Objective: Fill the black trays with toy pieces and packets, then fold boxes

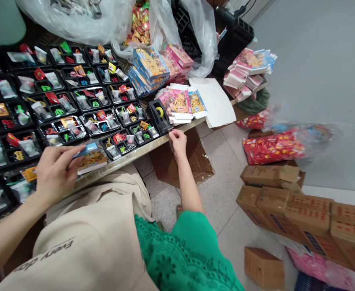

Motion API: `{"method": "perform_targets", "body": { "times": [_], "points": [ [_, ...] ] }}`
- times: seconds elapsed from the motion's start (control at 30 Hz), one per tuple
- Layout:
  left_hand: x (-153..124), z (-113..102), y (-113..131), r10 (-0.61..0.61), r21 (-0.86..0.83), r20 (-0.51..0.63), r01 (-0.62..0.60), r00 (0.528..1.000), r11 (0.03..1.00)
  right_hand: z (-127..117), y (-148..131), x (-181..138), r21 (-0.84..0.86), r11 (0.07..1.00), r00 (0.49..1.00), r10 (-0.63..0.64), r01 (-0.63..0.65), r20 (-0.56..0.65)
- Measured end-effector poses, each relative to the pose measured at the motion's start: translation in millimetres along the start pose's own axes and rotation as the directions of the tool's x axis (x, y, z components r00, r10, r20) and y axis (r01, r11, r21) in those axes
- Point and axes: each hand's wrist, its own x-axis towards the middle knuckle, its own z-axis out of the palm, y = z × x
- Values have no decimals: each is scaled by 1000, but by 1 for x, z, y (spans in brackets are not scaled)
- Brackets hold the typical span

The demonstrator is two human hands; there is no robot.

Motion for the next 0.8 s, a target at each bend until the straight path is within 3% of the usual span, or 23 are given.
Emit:
{"method": "perform_targets", "body": {
  "times": [0.27, 0.37, 0.47, 0.53, 0.57, 0.6, 0.63, 0.7, 0.73, 0.8],
  "points": [
    [-2, -4, -1, 35, -75, -35, -38, 999, 996, 14, 10, 2, -113, 992, 978, -84, 63, -191],
    [-1, -3, -3, -22, -108, -30, 18, 999, 994, 21, -9, -6, 138, 990, 961, 13, 26, -275],
    [-1, 1, -5, -44, -173, -35, 38, 998, 984, 35, -49, -37, 386, 922, 978, 101, -22, -185],
    [-1, 3, -6, -38, -200, -56, 26, 998, 980, 51, -83, -70, 429, 897, 994, 95, -109, 53],
    [-2, 4, -7, -41, -208, -64, 26, 997, 978, 60, -99, -88, 459, 852, 936, 93, -251, 339],
    [-2, 5, -7, -43, -214, -69, 27, 997, 976, 70, -115, -105, 438, 807, 807, 79, -397, 585],
    [-3, 6, -8, -44, -217, -73, 28, 996, 976, 80, -129, -121, 395, 769, 671, 60, -503, 739],
    [-4, 7, -10, -28, -215, -83, 10, 996, 977, 99, -149, -143, 314, 700, 465, 28, -641, 885],
    [-5, 7, -11, -13, -216, -90, -6, 996, 976, 106, -155, -149, 291, 670, 409, 21, -683, 912],
    [-6, 8, -12, 8, -231, -98, -31, 995, 972, 117, -160, -153, 270, 622, 362, 23, -735, 932]
  ]
}}
